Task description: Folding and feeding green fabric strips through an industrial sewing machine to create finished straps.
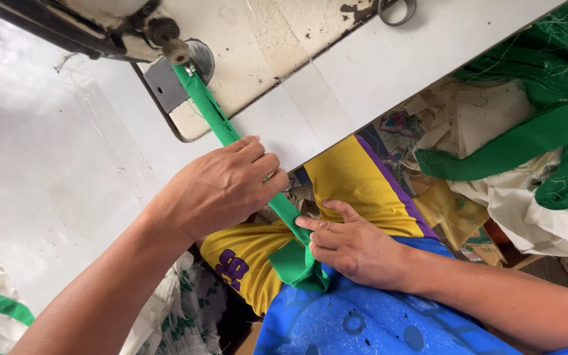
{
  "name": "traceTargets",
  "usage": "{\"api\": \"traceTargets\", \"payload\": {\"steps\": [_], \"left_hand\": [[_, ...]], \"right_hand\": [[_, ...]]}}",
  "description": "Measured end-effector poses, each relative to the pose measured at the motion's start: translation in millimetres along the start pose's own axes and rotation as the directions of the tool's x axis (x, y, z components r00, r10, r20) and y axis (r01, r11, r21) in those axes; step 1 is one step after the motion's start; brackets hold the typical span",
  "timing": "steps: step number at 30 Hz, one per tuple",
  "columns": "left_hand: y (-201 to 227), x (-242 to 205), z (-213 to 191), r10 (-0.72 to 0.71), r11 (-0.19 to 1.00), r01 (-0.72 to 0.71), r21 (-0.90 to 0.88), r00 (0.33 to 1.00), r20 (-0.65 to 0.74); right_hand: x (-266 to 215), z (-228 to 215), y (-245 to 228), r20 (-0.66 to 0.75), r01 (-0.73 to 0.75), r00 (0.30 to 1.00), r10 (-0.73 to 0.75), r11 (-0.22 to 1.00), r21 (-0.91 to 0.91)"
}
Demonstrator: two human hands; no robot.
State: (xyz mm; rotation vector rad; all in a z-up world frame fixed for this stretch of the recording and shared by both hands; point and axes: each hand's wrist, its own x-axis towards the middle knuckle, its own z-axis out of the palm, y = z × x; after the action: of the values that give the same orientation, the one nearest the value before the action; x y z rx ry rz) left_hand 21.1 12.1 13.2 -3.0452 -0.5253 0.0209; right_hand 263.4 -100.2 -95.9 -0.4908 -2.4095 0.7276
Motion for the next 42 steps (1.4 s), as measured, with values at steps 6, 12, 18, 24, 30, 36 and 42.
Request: {"api": "traceTargets", "payload": {"steps": [6,12,18,24,30,36,42], "left_hand": [[-44,-22,-10,-0.106,0.990,0.087,-0.111,0.979,-0.176],[-72,-30,-11,-0.111,0.994,0.111,-0.012,0.994,-0.004],[-70,-27,0,-0.097,0.992,0.093,0.083,0.994,0.046],[-70,-34,-1,-0.035,0.990,0.047,0.136,0.995,-0.090],[-69,-31,0,-0.027,0.977,0.041,0.210,0.997,-0.069],[-73,-33,-3,-0.045,0.993,0.049,0.104,0.998,-0.039],[-73,-29,3,-0.048,0.993,0.052,0.110,0.998,-0.035]], "right_hand": [[1,7,8,0.073,-0.039,0.997,0.036,0.998,0.040],[2,2,-4,0.105,-0.027,0.994,0.029,0.999,-0.020],[10,-8,-13,0.075,-0.013,0.997,0.017,0.999,-0.051],[13,-19,-27,0.083,0.011,0.997,-0.005,0.998,-0.068],[12,-15,-29,0.108,0.052,0.993,-0.038,0.991,-0.126],[20,-21,-45,0.109,0.071,0.992,-0.065,0.996,-0.054],[14,4,-29,0.115,0.046,0.992,-0.042,0.998,-0.034]]}}
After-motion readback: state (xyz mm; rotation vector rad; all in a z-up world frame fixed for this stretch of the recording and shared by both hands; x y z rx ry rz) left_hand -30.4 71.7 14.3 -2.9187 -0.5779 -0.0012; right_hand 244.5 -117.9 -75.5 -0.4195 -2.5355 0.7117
